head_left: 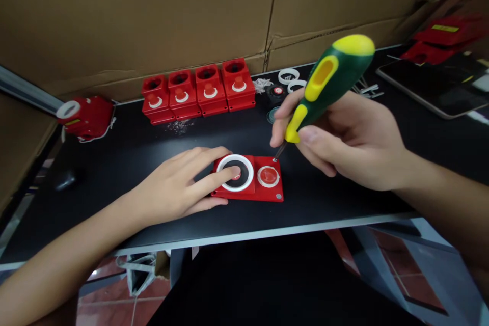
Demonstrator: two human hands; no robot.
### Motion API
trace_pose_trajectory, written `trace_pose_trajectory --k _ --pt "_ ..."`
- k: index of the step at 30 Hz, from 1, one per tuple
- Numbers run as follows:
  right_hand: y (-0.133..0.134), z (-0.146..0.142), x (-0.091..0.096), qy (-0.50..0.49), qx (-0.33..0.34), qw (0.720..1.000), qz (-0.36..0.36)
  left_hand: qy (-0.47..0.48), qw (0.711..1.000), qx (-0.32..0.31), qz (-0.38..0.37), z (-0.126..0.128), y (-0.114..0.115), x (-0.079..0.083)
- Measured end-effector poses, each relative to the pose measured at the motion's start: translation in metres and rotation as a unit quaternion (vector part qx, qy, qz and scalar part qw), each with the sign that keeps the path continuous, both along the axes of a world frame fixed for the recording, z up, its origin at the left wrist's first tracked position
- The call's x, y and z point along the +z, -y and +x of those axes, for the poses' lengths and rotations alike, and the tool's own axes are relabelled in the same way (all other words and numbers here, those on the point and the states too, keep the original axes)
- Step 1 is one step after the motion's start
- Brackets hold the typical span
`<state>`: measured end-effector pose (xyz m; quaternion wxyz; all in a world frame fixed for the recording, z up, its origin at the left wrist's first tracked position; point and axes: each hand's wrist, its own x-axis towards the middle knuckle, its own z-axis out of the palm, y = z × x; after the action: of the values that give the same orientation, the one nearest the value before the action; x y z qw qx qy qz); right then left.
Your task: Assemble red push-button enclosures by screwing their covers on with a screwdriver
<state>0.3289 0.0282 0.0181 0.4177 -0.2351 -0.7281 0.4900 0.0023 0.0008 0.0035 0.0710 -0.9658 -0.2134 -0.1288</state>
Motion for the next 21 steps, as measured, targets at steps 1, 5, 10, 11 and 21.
trace_pose_trajectory --k 1,5,10,11,21 --pt "0.000 -0.001 0.000 0.007 -0.021 1.000 0.002 0.000 1.000 0.000 0.002 0.000 0.000 0.000" --pt "-0.004 -0.005 -0.003 0.039 -0.111 0.992 0.051 -0.003 1.000 -0.003 -0.004 0.000 -0.001 0.001" --pt "-0.007 -0.004 -0.006 0.024 -0.172 0.983 0.060 0.005 0.999 -0.001 -0.044 -0.004 -0.004 -0.003" --pt "-0.007 -0.004 -0.006 0.016 -0.177 0.983 0.047 0.013 0.998 0.007 -0.056 -0.005 -0.004 -0.005" --pt "-0.001 -0.009 0.003 -0.021 -0.196 0.979 -0.048 0.054 0.979 0.078 -0.183 -0.008 -0.007 -0.017"
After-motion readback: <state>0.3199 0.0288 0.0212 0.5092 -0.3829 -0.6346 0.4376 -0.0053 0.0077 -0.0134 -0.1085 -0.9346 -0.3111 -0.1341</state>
